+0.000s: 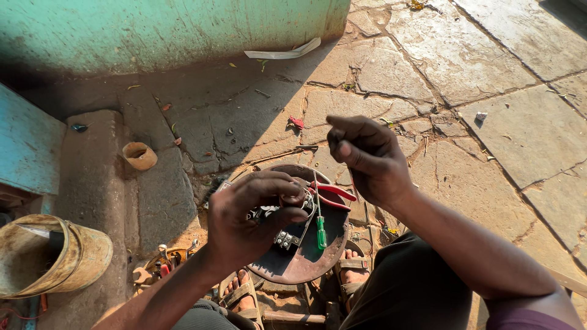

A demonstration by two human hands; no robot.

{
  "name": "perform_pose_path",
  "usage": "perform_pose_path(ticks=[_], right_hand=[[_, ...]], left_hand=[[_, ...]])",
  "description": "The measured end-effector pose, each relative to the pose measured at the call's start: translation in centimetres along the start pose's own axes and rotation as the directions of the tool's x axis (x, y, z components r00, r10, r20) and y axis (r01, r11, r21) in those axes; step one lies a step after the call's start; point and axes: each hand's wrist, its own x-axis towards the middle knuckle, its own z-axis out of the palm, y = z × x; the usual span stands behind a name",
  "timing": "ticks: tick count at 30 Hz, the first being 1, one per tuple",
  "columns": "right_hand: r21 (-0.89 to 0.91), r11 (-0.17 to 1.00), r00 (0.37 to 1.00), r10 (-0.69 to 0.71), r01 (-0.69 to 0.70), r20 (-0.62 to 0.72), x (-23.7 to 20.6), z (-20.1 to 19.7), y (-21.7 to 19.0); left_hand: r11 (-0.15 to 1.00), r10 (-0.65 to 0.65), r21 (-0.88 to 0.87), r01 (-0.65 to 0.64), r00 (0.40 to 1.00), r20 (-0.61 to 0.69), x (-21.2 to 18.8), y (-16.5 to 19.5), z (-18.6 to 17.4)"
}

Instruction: The person sits on the ground and uses a screwdriver and pliers to disassemble and adjust a small electronic component with copper coils. They remove parts, manipulate wires, and reassemble the device on a small stool.

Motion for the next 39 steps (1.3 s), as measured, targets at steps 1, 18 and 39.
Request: perform_pose_path(ticks=[1, 18, 39], right_hand=[[-0.106, 0.994, 0.999, 0.0, 0.004, 0.046, -0.2, 0.2, 0.0], [-0.269, 0.959, 0.956, -0.001, 0.083, 0.292, -0.3, 2.2, -0.1], [-0.368, 0.905, 0.976, 0.206, -0.215, -0.065, 0.2, 2.1, 0.5]], left_hand=[[0.984, -0.119, -0.132, 0.119, 0.993, 0.004, -0.1, -0.1, -0.2], [0.628, -0.571, -0.519, 0.58, 0.797, 0.198, -0.7, -2.2, -0.1], [0.964, -0.224, -0.161, 0.213, 0.973, -0.058, -0.2, -0.6, -0.3]])
